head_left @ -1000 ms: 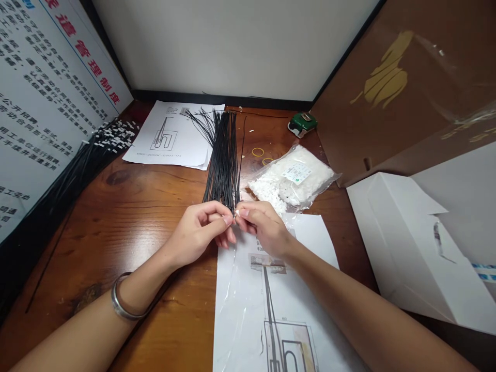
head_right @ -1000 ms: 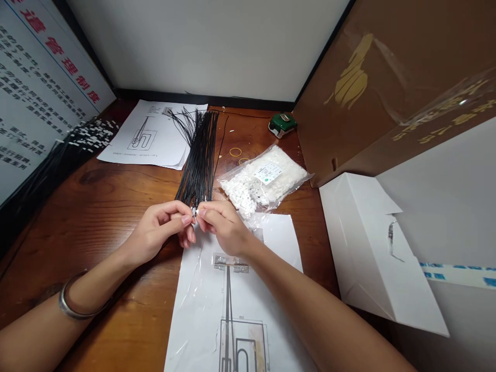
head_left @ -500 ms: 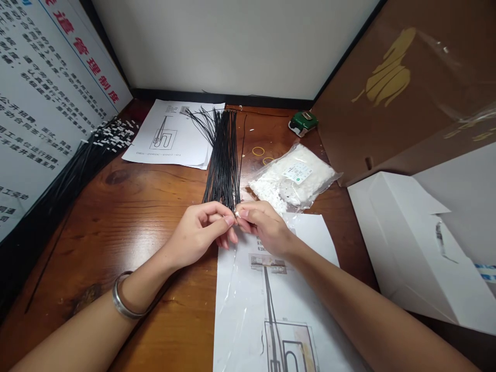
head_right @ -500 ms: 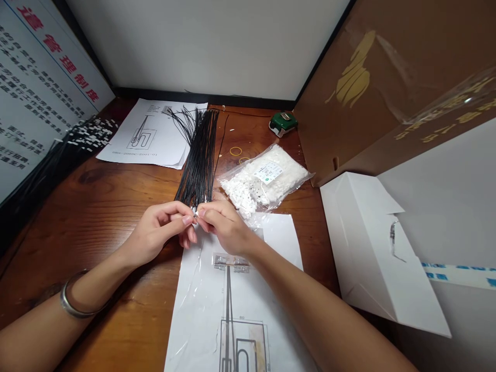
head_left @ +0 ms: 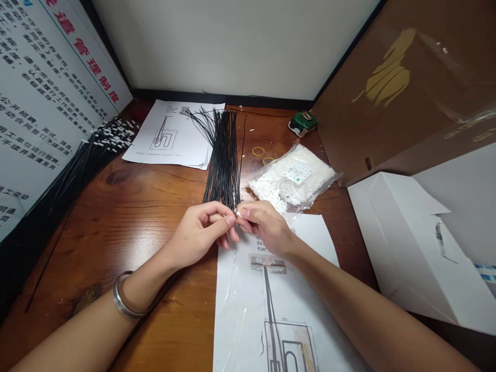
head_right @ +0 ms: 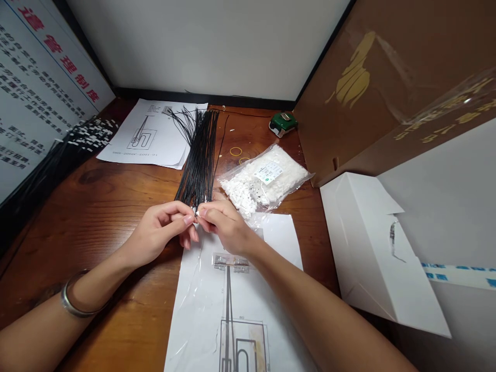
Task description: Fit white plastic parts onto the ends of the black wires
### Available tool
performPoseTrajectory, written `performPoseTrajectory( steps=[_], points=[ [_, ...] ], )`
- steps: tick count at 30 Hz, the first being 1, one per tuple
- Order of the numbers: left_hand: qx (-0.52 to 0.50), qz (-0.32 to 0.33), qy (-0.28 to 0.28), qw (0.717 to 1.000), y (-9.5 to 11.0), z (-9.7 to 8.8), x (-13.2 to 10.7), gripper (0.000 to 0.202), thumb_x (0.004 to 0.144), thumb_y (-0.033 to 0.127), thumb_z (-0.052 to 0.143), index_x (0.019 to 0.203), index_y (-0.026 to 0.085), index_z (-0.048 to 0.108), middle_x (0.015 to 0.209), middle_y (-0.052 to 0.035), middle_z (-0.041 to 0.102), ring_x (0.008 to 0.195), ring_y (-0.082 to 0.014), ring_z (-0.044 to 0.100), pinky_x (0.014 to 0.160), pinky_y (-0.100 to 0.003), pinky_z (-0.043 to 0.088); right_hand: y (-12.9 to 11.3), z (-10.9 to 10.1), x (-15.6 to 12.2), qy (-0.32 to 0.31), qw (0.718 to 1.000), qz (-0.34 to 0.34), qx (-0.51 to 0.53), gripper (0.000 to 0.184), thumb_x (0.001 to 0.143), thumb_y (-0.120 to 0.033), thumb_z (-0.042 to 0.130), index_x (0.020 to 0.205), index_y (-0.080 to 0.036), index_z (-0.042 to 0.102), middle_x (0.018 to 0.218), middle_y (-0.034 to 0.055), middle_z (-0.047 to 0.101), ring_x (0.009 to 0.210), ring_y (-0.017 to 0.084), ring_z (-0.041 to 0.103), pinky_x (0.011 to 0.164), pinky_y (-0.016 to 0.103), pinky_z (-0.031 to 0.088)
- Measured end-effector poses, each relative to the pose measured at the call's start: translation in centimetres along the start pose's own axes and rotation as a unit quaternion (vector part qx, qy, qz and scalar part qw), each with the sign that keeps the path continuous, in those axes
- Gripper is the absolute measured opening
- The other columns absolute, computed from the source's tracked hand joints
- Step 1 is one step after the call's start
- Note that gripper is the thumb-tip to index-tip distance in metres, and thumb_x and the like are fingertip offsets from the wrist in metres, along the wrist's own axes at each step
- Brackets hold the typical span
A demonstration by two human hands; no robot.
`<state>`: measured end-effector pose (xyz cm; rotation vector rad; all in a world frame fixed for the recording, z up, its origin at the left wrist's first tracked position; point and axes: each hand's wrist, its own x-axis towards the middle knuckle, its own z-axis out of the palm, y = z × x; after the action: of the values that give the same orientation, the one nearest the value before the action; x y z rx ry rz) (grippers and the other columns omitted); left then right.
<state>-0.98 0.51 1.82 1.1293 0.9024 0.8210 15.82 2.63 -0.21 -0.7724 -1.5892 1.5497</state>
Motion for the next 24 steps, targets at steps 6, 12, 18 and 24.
performPoseTrajectory(
  steps=[6, 12, 18, 24],
  points=[
    [0.011, 0.000, 0.009, 1.000, -0.04, 0.00, 0.12, 0.017, 0.084, 0.027, 0.063, 0.075, 0.013, 0.060, 0.062, -0.0009, 0.067, 0.050, -0.0076, 0.059, 0.050, -0.018, 0.049, 0.38, 0.07, -0.09, -0.001, 1.000, -0.014, -0.012, 0.031, 0.084, -0.023, 0.039, 0.053, -0.022, 0.038, 0.051, -0.0039, 0.039, 0.049, 0.011, 0.033, 0.049, 0.029, 0.024],
    [0.011, -0.001, 0.010, 1.000, 0.01, -0.05, 0.08, 0.017, 0.082, 0.026, 0.063, 0.073, 0.014, 0.058, 0.062, -0.0008, 0.066, 0.049, -0.0081, 0.058, 0.051, -0.019, 0.048, 0.97, 0.26, -0.16, 0.013, 0.997, -0.051, -0.058, 0.033, 0.087, -0.022, 0.040, 0.055, -0.022, 0.036, 0.050, -0.0047, 0.038, 0.048, 0.011, 0.032, 0.049, 0.029, 0.025],
    [0.020, -0.011, 0.016, 1.000, 0.23, -0.03, 0.09, 0.016, 0.081, 0.026, 0.063, 0.072, 0.014, 0.058, 0.061, -0.0012, 0.066, 0.049, -0.0088, 0.058, 0.051, -0.021, 0.048, 0.79, 0.40, -0.11, 0.008, 0.990, -0.095, -0.105, 0.035, 0.089, -0.021, 0.039, 0.054, -0.022, 0.041, 0.049, -0.0055, 0.039, 0.046, 0.010, 0.032, 0.048, 0.028, 0.027],
    [0.020, -0.009, 0.017, 1.000, 0.10, -0.08, 0.05, 0.016, 0.081, 0.024, 0.063, 0.070, 0.014, 0.058, 0.060, -0.0006, 0.066, 0.049, -0.0081, 0.058, 0.051, -0.020, 0.048, 0.56, 0.48, -0.10, 0.012, 0.986, -0.106, -0.127, 0.035, 0.088, -0.018, 0.039, 0.054, -0.021, 0.045, 0.050, -0.0047, 0.045, 0.046, 0.010, 0.035, 0.049, 0.027, 0.030]
  ],
)
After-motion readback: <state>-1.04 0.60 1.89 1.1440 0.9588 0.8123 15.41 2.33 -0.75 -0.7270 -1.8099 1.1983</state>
